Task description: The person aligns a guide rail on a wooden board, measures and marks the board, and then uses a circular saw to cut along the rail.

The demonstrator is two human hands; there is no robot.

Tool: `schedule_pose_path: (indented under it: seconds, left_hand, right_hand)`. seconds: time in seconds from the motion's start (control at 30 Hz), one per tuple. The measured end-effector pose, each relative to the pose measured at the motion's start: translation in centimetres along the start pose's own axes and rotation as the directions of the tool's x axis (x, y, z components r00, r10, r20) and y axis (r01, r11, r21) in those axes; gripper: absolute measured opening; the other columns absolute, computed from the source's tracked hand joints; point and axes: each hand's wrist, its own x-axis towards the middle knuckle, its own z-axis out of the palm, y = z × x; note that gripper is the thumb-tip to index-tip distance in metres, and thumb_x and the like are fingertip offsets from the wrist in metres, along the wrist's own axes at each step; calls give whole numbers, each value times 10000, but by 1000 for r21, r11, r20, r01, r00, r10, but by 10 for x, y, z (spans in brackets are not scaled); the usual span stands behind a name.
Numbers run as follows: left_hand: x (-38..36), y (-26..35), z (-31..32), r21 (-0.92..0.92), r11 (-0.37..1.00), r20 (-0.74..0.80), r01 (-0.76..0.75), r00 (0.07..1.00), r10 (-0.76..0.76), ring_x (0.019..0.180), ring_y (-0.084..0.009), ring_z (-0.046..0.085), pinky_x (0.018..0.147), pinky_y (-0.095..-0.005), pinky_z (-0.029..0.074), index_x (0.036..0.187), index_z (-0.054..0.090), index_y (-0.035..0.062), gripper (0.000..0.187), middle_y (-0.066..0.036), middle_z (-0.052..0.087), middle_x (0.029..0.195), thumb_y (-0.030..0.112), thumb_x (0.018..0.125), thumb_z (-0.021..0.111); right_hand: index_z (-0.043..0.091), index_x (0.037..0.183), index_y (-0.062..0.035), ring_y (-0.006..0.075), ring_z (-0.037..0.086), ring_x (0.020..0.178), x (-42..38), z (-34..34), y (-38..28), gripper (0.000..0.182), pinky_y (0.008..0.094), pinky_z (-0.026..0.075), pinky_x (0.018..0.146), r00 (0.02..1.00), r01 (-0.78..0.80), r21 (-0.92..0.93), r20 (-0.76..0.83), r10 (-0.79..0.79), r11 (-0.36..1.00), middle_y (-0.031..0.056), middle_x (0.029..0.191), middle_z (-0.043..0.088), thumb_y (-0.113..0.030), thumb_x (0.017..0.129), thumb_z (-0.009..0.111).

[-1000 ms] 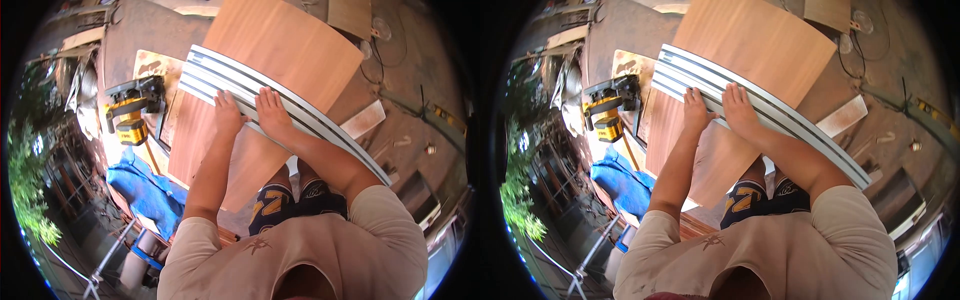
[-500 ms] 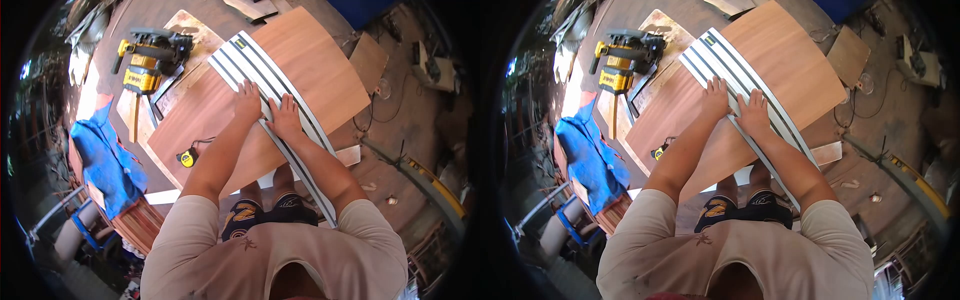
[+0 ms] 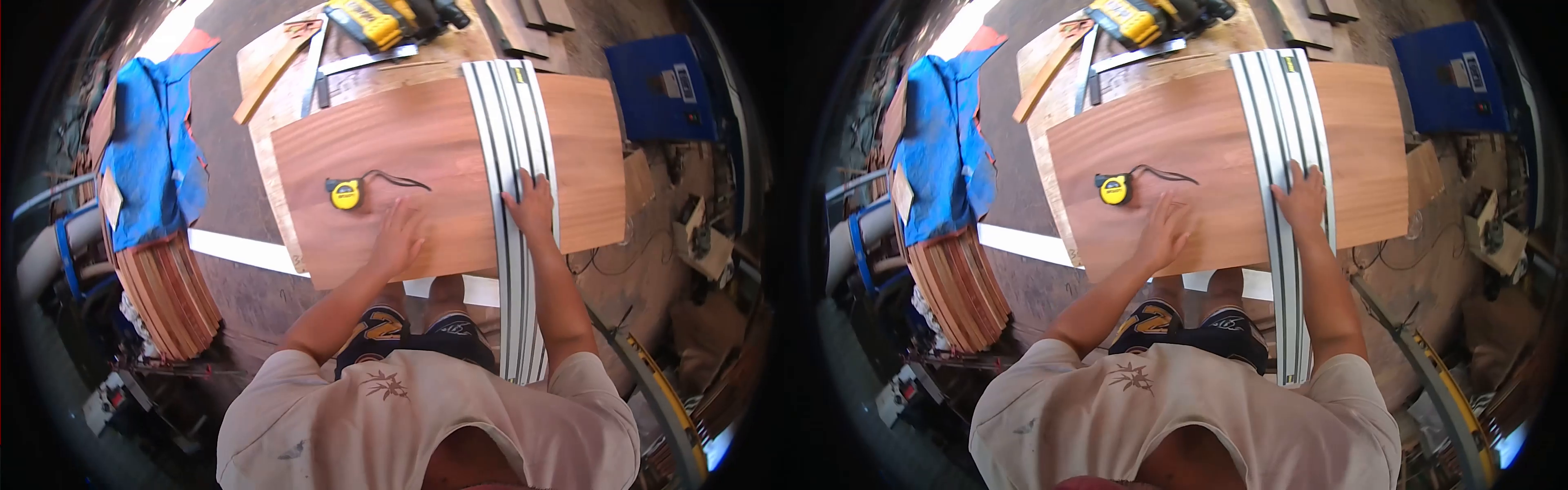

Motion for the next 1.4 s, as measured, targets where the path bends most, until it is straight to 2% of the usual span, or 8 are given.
schedule_pose_path:
  seconds: [0.27,0.37,0.53,0.63,0.93,1.27,1.33,1.4]
  left_hand:
    - [-74,-66,-41,-71,988,-180,136,973,-147,1391,-440,279,1112,-510,289,1338,495,67,552,-233,276,1514,149,824,677]
    - [-53,-95,-60,-17,980,-356,197,915,-190,1371,-435,304,1087,-520,305,1340,492,70,546,-231,286,1512,161,829,660]
    - [28,-161,-89,-49,965,-559,256,794,-239,1345,-428,333,1090,-534,296,1340,476,61,550,-232,327,1482,147,827,653]
    - [84,-198,-99,-105,952,-575,287,763,-294,1347,-405,342,1094,-529,300,1360,455,71,585,-228,359,1459,168,821,661]
    - [187,-248,-137,24,811,-224,584,794,-565,1281,-359,446,1045,-477,388,1425,393,96,673,-171,470,1388,208,827,683]
    - [201,-263,-132,209,850,-375,483,842,-386,1126,-379,540,948,-468,471,1354,486,88,552,-196,557,1241,151,833,656]
    - [184,-238,-129,99,974,-432,203,891,-142,1107,-374,552,948,-456,460,1289,543,55,476,-188,584,1201,180,844,660]
    - [148,-225,-111,-67,998,-280,19,959,-37,1096,-346,575,966,-424,446,1228,580,27,443,-180,607,1175,236,851,681]
  right_hand:
    - [506,1338,-148,422,398,1286,5,-3,-13,631,503,373,1033,999,1,-78,-43,-4,997,263,1379,419,-379,796,734]
    - [491,1336,-68,462,394,1289,3,1,-30,665,509,359,1058,963,152,-42,-219,-157,988,294,1379,429,-340,787,750]
    - [476,1343,-56,473,370,1307,-27,26,-98,648,507,330,1089,933,337,131,-178,-312,932,307,1406,385,-244,781,739]
    - [462,1349,-49,480,341,1327,-53,48,-138,653,505,304,1111,925,369,336,-40,-378,867,298,1425,367,-231,782,733]
    - [467,1352,-67,476,300,1364,-76,68,-184,642,491,323,1103,981,167,339,39,-191,926,281,1483,289,-308,818,731]
    - [487,1327,-69,498,258,1378,-77,66,-180,647,514,298,1113,967,238,365,2,-256,900,311,1488,262,-328,799,754]
    - [486,1330,-73,503,223,1392,-80,63,-185,687,523,291,1114,968,234,302,17,-251,924,324,1492,245,-364,776,770]
    - [472,1337,-64,490,237,1389,-80,54,-192,718,514,306,1107,973,190,255,81,-217,948,320,1481,262,-374,765,776]
